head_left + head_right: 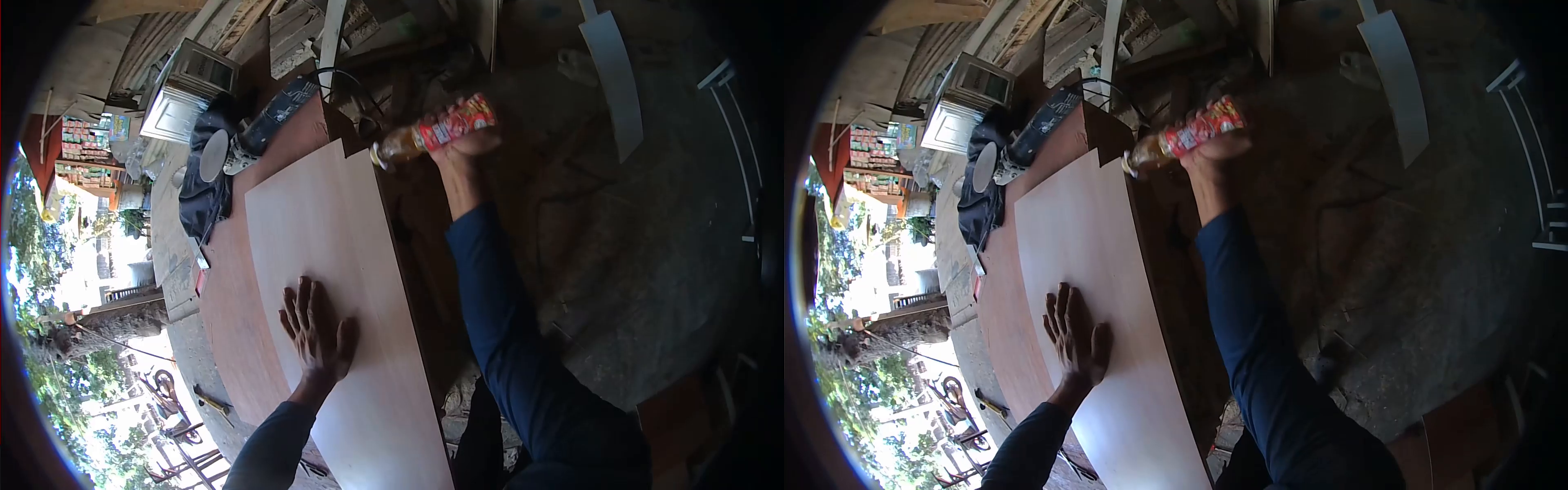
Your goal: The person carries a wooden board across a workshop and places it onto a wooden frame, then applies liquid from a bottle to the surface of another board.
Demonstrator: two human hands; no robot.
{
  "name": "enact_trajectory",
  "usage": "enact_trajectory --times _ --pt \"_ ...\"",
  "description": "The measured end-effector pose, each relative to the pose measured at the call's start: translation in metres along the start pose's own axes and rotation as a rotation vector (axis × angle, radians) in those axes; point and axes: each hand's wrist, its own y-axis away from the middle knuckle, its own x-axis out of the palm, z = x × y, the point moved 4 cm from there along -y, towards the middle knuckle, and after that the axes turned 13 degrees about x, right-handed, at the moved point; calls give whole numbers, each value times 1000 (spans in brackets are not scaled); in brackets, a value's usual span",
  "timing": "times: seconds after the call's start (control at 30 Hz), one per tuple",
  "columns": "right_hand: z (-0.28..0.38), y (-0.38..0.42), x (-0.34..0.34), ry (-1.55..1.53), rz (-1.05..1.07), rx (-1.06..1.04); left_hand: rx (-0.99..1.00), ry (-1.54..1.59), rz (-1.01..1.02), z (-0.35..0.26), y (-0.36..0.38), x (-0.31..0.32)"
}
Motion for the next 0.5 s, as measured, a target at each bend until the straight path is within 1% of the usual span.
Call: enact_trajectory --times 0.1,0.2,0.23,0.33,0.37,0.47,0.5 --pt "-1 36 -19 88 225 11 15 -17 0 -4 -2 -1" --pt "0 35 -27 64 246 -71 41 -45 -14 -5 -4 0" --pt "-5 26 -29 8 213 -79 49 -55 -16 -5 -3 1" --pt "-1 -18 -43 -71 -46 -205 49 -74 -12 -4 -4 3" --pt "0 -22 -49 -27 -126 -211 54 -79 -16 -4 -4 4" --pt "-6 31 -33 -24 96 -5 73 -88 -33 -4 -6 6" --pt "-3 43 -30 14 145 -66 78 -91 -40 -4 -6 7"
